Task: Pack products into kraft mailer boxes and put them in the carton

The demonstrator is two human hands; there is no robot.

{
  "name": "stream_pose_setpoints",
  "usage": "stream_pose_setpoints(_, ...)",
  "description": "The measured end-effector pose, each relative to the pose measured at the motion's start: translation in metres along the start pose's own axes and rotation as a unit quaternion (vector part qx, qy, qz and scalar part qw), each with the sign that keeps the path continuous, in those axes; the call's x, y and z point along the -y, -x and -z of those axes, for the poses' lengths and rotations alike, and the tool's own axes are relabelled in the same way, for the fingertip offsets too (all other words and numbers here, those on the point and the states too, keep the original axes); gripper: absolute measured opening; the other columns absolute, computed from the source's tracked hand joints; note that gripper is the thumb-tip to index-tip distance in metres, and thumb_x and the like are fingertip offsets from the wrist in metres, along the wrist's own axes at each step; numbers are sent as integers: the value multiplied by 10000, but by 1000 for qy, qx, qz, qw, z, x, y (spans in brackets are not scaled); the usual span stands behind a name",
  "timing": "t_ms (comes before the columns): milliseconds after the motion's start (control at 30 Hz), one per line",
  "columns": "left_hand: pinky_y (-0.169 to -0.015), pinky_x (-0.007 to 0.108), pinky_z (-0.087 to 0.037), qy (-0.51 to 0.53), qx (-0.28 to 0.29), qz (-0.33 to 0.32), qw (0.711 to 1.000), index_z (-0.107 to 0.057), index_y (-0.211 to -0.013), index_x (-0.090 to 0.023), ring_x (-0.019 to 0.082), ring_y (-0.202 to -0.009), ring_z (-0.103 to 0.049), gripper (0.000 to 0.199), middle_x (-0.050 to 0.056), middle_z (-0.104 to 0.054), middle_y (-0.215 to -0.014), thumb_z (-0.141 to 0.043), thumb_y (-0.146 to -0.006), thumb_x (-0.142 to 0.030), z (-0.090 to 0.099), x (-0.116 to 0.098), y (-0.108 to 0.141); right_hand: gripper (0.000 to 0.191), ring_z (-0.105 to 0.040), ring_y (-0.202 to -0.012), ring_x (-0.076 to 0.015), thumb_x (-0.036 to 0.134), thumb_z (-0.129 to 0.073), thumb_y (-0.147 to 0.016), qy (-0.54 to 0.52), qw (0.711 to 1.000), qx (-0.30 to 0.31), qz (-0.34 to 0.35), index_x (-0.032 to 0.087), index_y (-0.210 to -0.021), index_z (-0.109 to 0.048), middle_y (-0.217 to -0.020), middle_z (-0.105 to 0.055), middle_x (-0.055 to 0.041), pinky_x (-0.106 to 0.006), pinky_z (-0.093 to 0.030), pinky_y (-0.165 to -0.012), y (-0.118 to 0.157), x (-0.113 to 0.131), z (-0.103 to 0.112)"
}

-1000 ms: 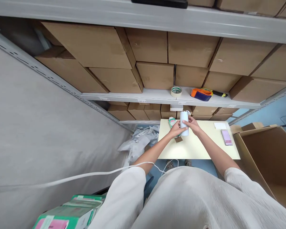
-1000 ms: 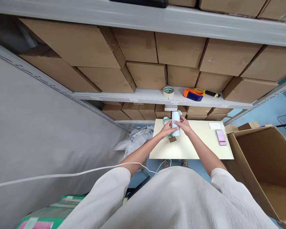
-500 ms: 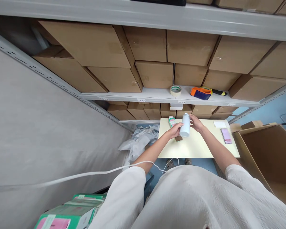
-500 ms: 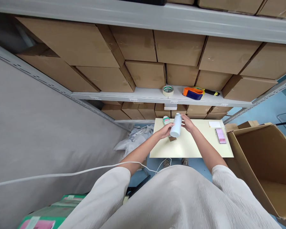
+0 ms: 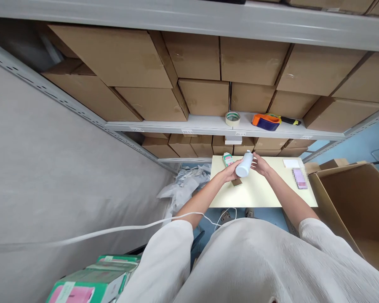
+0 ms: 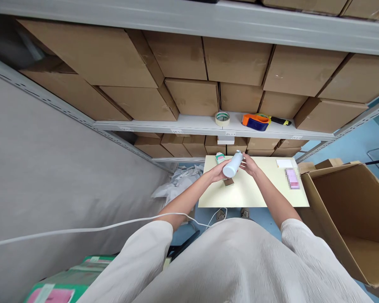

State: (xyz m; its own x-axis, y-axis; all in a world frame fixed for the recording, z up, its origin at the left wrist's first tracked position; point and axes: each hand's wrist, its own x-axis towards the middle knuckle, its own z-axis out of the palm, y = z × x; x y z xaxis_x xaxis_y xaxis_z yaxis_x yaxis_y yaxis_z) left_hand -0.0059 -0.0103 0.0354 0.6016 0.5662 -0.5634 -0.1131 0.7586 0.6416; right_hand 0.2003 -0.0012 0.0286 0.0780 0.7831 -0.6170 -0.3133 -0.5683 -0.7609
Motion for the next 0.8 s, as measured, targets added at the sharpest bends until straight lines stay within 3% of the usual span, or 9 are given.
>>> stream_pose_setpoints(133,-863,336,-575,-102,-15,-41,994,-676,-1200,-173,268,-1047,-750,657,122,-779,-1089,-956,-738,-548,3,11,-1,395,-692,-996,-224,656,-700,-920,21,997,38,64,291,-1062,-652,-1127,-728,-51,-312,-606,-817,7,8,-4)
stream_pose_setpoints(233,-984,422,-560,-161,-13,-84,983,-617,-1298,-199,312,-1163,-720,851,116,-769,-1161,-1040,-600,-438,8,17,-4,531,-697,-1095,-246,752,-762,-829,66,986,74,133,280,-1057,-677,-1173,-754,-56,-348,-603,-902,14,12,-8)
stream_pose_setpoints(300,-1022,456,-550,-187,-7,-119,975,-559,-1366,-215,321,-1204,-698,960,108,-754,-1191,-1049,-553,-364,12,20,-6,580,-689,-1186,-259,722,-859,-747,94,971,98,196,288,-1095,-694,-1232,-758,-55,-391,-585,-1006,21,14,-11)
stream_pose_setpoints(433,-1059,445,-533,-243,-17,-201,949,-519,-1403,-217,316,-1262,-657,943,118,-699,-1301,-976,-580,-276,22,23,-12,730,-656,-1329,-301,584,-985,-645,137,940,134,281,296,-1254,-707,-1357,-745,-90,-490,-518,-1167,36,16,-19)
stream_pose_setpoints(567,-1099,424,-511,-338,-83,-270,898,-489,-1465,-237,297,-1273,-638,877,104,-648,-1398,-854,-668,-260,32,23,-10,799,-651,-1351,-333,467,-993,-662,233,905,149,322,305,-1393,-712,-1423,-718,-95,-531,-497,-1199,53,14,-25)
stream_pose_setpoints(700,-1116,447,-499,-410,-127,-301,852,-486,-1495,-253,333,-1297,-629,827,113,-616,-1462,-800,-731,-262,41,21,-4,734,-614,-1388,-362,419,-961,-707,319,858,157,370,331,-1400,-737,-1447,-696,-81,-577,-448,-1241,67,12,-28)
stream_pose_setpoints(800,-1124,466,-492,-436,-135,-302,837,-499,-1490,-251,353,-1300,-625,814,107,-613,-1473,-790,-730,-253,44,20,-1,732,-593,-1409,-376,381,-967,-706,340,840,168,389,344,-1400,-735,-1464,-680,-81,-604,-415,-1264,69,10,-30)
